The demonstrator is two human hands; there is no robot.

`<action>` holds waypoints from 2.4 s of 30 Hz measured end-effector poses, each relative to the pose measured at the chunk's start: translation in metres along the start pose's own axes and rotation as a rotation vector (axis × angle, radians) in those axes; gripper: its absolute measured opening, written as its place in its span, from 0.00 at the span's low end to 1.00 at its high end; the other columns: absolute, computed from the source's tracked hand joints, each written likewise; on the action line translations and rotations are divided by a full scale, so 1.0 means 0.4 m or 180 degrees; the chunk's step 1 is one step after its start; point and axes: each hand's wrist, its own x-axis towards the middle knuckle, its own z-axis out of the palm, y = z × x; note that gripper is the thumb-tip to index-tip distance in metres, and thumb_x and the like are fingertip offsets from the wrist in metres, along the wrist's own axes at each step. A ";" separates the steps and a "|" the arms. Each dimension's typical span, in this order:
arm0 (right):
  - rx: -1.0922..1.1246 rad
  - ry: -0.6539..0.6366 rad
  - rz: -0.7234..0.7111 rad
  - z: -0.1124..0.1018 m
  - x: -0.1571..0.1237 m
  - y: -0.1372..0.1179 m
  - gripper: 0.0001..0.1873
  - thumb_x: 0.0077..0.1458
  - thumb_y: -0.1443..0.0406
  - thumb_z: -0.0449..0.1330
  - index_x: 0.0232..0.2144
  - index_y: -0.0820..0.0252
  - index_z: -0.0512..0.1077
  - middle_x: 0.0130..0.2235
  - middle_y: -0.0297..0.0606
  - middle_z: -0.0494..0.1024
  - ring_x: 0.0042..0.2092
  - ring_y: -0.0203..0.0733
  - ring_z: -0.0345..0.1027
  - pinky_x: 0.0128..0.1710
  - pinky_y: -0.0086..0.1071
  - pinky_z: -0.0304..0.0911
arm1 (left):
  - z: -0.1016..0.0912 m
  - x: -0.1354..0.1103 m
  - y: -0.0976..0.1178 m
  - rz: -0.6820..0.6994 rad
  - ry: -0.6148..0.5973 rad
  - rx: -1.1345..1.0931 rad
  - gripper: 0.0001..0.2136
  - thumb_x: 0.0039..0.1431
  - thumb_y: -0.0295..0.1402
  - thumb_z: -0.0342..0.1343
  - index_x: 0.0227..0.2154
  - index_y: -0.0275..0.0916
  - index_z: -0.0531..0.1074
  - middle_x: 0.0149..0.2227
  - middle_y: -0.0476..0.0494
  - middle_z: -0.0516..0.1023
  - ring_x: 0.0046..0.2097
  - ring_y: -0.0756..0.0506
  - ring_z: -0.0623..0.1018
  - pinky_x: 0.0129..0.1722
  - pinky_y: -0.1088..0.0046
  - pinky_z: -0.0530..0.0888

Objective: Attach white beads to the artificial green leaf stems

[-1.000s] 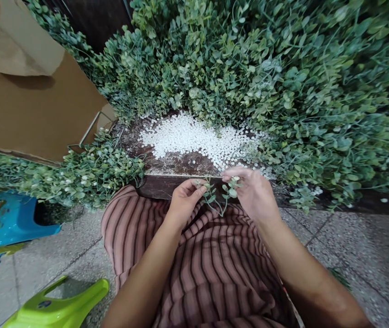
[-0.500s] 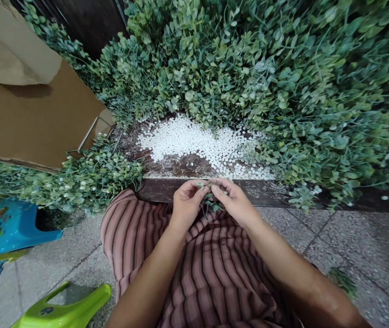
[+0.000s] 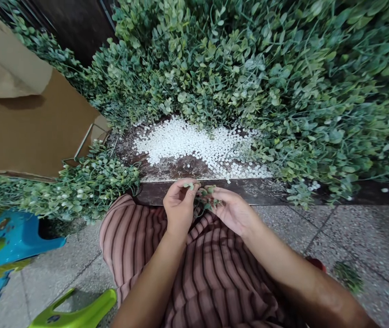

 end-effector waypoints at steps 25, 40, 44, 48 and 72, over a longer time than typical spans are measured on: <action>-0.2770 0.0038 -0.1428 -0.031 0.022 -0.024 0.14 0.49 0.56 0.57 0.27 0.61 0.74 0.22 0.33 0.72 0.26 0.35 0.64 0.28 0.30 0.59 | -0.051 0.172 -0.054 -0.0169 -0.0261 0.1514 0.09 0.44 0.34 0.59 0.30 0.38 0.75 0.30 0.46 0.74 0.30 0.49 0.72 0.35 0.72 0.69; -0.4353 -0.0377 -0.1934 -0.027 0.013 -0.062 0.13 0.56 0.66 0.48 0.19 0.58 0.56 0.21 0.29 0.58 0.25 0.34 0.53 0.27 0.28 0.50 | -0.003 0.118 -0.031 -0.1024 -0.0647 0.0294 0.07 0.40 0.31 0.62 0.25 0.37 0.73 0.24 0.50 0.74 0.28 0.52 0.71 0.34 0.74 0.68; -0.4087 -0.0556 -0.2050 -0.020 0.009 -0.051 0.13 0.56 0.65 0.47 0.19 0.58 0.56 0.22 0.30 0.59 0.27 0.35 0.54 0.28 0.29 0.52 | 0.001 0.050 -0.005 -0.1480 -0.0838 -0.0399 0.09 0.36 0.32 0.65 0.24 0.37 0.74 0.24 0.51 0.75 0.28 0.54 0.71 0.33 0.77 0.68; -0.4005 -0.0578 -0.2092 -0.013 0.003 -0.045 0.15 0.57 0.64 0.45 0.19 0.57 0.54 0.22 0.30 0.57 0.26 0.34 0.53 0.28 0.28 0.51 | -0.001 0.034 0.003 -0.1586 -0.0794 -0.0617 0.09 0.36 0.33 0.66 0.24 0.37 0.74 0.23 0.52 0.74 0.26 0.55 0.70 0.31 0.77 0.68; -0.4200 0.0074 -0.2237 -0.008 -0.006 -0.031 0.15 0.50 0.65 0.50 0.14 0.59 0.54 0.19 0.29 0.55 0.24 0.33 0.52 0.25 0.28 0.47 | 0.003 0.025 0.001 -0.1577 -0.0693 -0.0714 0.10 0.32 0.31 0.68 0.21 0.36 0.75 0.22 0.52 0.75 0.27 0.56 0.72 0.31 0.81 0.69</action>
